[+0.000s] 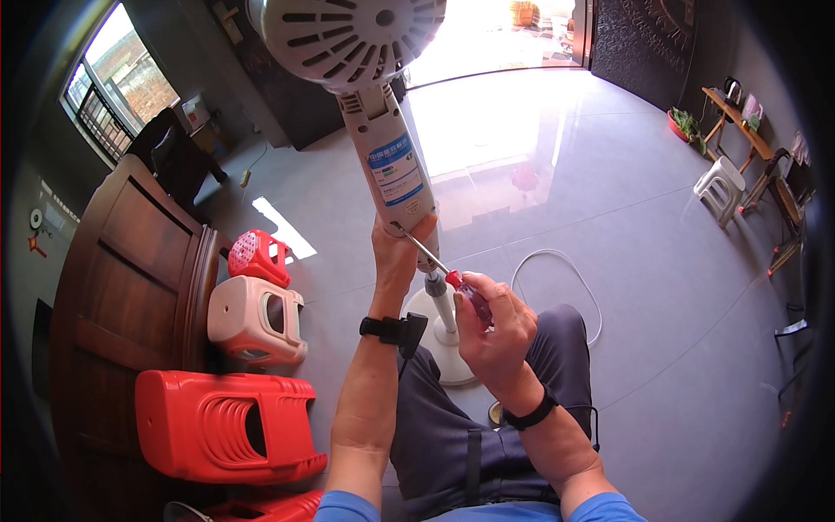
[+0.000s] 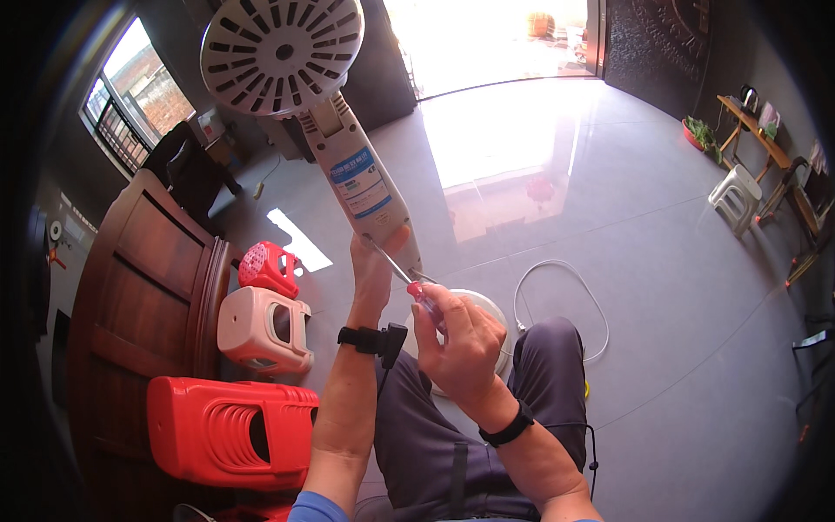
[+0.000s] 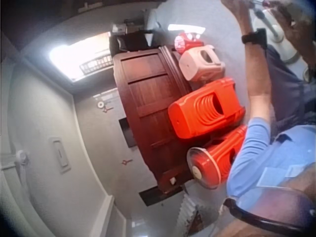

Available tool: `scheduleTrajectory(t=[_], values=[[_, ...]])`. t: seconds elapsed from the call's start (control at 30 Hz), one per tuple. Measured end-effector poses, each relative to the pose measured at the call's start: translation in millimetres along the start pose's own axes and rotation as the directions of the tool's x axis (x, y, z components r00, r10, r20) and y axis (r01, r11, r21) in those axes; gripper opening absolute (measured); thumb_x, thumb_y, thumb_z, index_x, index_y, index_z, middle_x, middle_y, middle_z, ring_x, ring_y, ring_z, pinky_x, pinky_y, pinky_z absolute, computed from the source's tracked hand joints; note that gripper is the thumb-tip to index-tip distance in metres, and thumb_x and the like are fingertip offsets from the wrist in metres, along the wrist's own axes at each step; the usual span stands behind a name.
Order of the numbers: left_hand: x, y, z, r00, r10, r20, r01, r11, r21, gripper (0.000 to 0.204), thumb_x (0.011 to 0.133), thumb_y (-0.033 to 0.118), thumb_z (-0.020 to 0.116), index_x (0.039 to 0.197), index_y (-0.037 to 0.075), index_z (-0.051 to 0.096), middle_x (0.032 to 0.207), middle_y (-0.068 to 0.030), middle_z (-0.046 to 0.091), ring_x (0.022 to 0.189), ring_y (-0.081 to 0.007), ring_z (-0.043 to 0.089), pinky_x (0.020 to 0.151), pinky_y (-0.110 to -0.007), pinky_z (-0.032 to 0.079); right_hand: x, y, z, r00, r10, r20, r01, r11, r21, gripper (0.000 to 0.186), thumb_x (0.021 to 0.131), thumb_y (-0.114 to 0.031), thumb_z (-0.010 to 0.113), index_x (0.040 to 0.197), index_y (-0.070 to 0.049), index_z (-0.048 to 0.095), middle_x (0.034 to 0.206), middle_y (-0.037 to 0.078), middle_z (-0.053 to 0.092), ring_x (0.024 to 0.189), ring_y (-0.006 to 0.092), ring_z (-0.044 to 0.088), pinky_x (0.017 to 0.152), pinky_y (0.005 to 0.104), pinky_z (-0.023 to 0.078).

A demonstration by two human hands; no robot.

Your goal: Disassembling a standing electric fan using a screwdriver.

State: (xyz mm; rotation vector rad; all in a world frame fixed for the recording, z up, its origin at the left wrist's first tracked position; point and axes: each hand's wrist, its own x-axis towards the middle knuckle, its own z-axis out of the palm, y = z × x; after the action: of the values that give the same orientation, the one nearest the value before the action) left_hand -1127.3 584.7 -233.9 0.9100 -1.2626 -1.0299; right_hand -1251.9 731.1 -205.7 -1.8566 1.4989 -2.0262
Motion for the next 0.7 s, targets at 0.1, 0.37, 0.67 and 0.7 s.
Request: scheduleTrajectory(t=[0.1,0.37,0.67,0.7], values=[[0,-1,-3,1.000,0.000,-0.002,0.000,1.000,0.007,0.046,0.081,0.011,0.082,0.120,0.004,0.058,0.107,-0.0094,0.068,0.095,-0.0198,0.067,0.082,-0.034,0.056,4,-2,2,1.000,0.026,0.003,-0.026,1.000,0.013,0.025,0.082,-0.005,0.077,0.105,-0.002,0.070,0.077,0.007,0.071,0.059,0.0185,0.066,0.057,0.0302,0.050],[1,-1,1,1.000,0.028,-0.012,-0.028,1.000,-0.009,0.046,0.081,0.010,0.082,0.120,0.004,0.058,0.106,-0.0094,0.068,0.095,-0.0202,0.068,0.082,-0.034,0.057,7,-12,-4,0.959,0.223,0.173,-0.230,0.973,0.019,0.023,0.091,-0.016,0.072,0.108,0.000,0.069,0.074,0.007,0.069,0.058,0.0155,0.064,0.055,0.0298,0.048],[-1,1,1,0.997,0.067,-0.023,-0.067,0.998,-0.003,0.047,0.079,0.010,0.083,0.118,0.003,0.057,0.104,-0.0092,0.068,0.092,-0.0187,0.067,0.079,-0.031,0.056,46,0,-21,0.227,0.344,0.911,-0.871,-0.347,0.348,0.025,0.104,-0.014,0.053,0.125,-0.003,0.056,0.079,0.003,0.054,0.046,0.0033,0.032,0.038,0.0200,0.022],[-1,1,0,0.997,0.069,-0.032,-0.069,0.998,-0.008,0.047,0.079,0.010,0.083,0.118,0.003,0.057,0.104,-0.0092,0.068,0.092,-0.0187,0.067,0.079,-0.031,0.056,48,0,-21,0.225,0.328,0.917,-0.859,-0.377,0.346,0.024,0.104,-0.014,0.052,0.125,-0.003,0.056,0.080,0.004,0.055,0.045,0.0034,0.032,0.038,0.0200,0.022]])
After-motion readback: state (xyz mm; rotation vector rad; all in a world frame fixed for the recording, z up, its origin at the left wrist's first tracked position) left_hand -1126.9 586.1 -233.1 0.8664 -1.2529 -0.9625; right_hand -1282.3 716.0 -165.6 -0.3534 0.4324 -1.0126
